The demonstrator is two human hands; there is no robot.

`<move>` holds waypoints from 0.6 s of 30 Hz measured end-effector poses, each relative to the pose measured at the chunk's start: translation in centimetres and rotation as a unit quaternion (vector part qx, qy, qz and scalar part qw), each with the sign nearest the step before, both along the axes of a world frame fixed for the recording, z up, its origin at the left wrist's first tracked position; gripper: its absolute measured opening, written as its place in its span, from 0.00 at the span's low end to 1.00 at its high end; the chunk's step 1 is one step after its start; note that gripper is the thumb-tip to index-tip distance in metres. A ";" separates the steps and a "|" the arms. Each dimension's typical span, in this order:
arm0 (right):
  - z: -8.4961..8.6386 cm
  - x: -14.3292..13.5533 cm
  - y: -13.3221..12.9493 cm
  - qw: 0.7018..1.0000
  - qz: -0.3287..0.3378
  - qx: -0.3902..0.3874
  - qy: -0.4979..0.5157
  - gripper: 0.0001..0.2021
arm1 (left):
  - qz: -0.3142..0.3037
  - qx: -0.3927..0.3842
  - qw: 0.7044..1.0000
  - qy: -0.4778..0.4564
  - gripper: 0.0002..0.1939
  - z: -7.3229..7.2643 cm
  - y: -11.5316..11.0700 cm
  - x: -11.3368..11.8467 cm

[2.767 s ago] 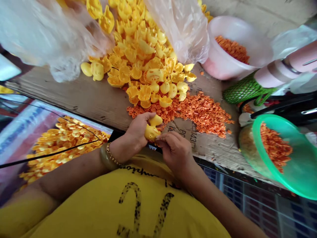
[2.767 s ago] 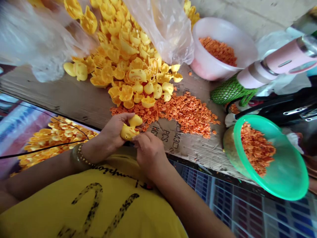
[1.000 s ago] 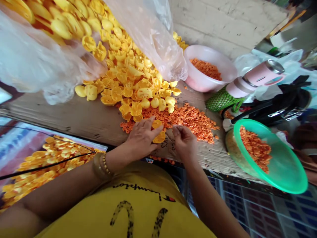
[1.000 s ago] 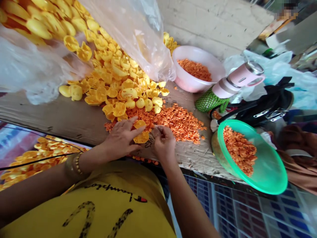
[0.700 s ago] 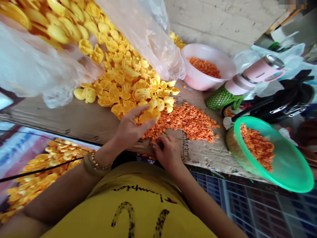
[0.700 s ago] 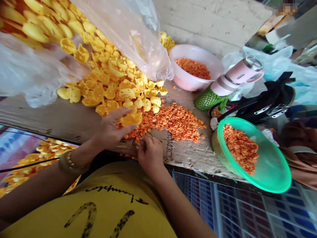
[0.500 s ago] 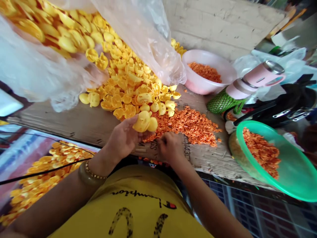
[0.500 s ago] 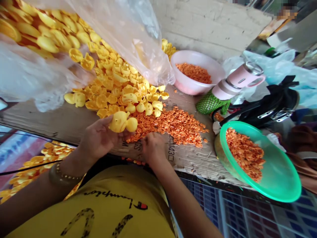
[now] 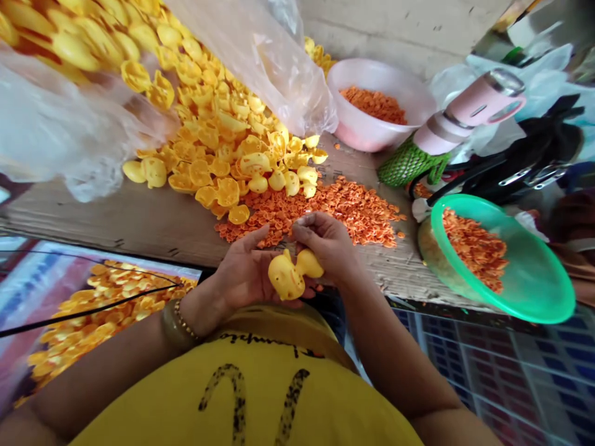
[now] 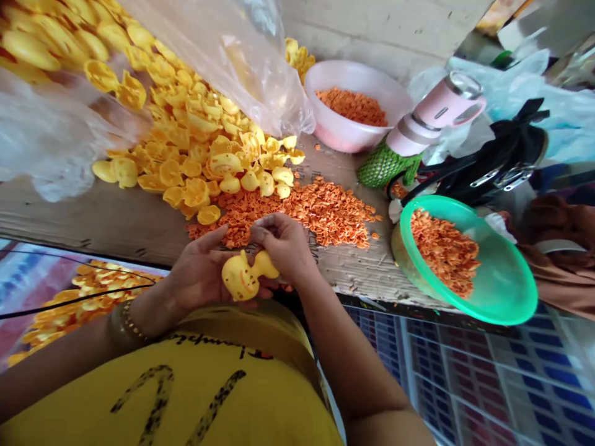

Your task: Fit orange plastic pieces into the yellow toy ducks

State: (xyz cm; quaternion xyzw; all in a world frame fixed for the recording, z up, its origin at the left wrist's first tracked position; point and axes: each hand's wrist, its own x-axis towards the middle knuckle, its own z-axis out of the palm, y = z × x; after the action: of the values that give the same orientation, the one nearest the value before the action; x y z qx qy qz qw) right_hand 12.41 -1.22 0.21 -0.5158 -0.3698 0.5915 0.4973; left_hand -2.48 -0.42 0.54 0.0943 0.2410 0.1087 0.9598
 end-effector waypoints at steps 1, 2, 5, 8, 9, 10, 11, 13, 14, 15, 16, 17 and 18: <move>0.0 0.1 0.1 0.999 0.046 0.001 -0.007 0.14 | -0.013 0.009 1.000 0.015 0.28 0.1 -0.1 0.1; 0.1 0.3 0.2 0.998 0.067 0.013 -0.017 0.13 | -0.020 0.020 0.999 0.033 0.24 0.2 -0.2 0.3; 0.3 1.1 0.2 0.993 -0.023 0.090 -0.074 0.08 | 0.001 0.050 0.995 0.090 0.10 0.1 -0.4 0.6; 0.7 2.4 -1.0 0.977 -0.095 0.133 -0.135 0.07 | 0.054 0.063 0.991 0.105 0.10 0.0 -0.3 0.5; 0.9 2.8 -1.6 0.978 -0.076 0.129 -0.146 0.07 | 0.071 0.065 0.990 0.099 0.11 -0.1 -0.2 0.5; 1.1 2.9 -2.4 0.981 -0.047 0.117 -0.148 0.08 | 0.085 0.068 0.990 0.089 0.12 -0.1 -0.1 0.4; 1.2 3.0 -3.1 0.985 -0.017 0.100 -0.139 0.08 | 0.097 0.069 0.990 0.079 0.12 -0.1 0.0 0.4; 1.2 2.6 -4.3 0.993 0.010 0.058 -0.098 0.09 | 0.120 0.069 0.988 0.071 0.12 -0.2 0.2 0.5; 1.0 2.3 -4.7 0.996 0.005 0.044 -0.078 0.10 | 0.131 0.064 0.986 0.074 0.11 -0.2 0.2 0.7; 0.8 2.0 -5.0 0.997 -0.008 0.036 -0.067 0.10 | 0.141 0.057 0.985 0.082 0.10 -0.1 0.2 0.8; 0.6 1.7 -5.1 0.997 -0.020 0.036 -0.067 0.09 | 0.149 0.049 0.983 0.091 0.09 -0.1 0.1 1.0; 0.3 1.5 -5.2 0.996 -0.030 0.043 -0.074 0.08 | 0.154 0.042 0.982 0.098 0.08 -0.1 0.1 1.2; 0.1 1.4 -5.2 0.994 -0.034 0.053 -0.085 0.07 | 0.158 0.037 0.981 0.103 0.08 -0.1 0.0 1.3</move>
State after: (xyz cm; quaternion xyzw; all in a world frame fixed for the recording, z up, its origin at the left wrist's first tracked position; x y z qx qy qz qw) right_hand 13.77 -6.43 0.29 -0.5490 -0.4238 0.5078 0.5110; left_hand -1.21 -0.38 0.42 0.1009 0.3462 0.2575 0.8965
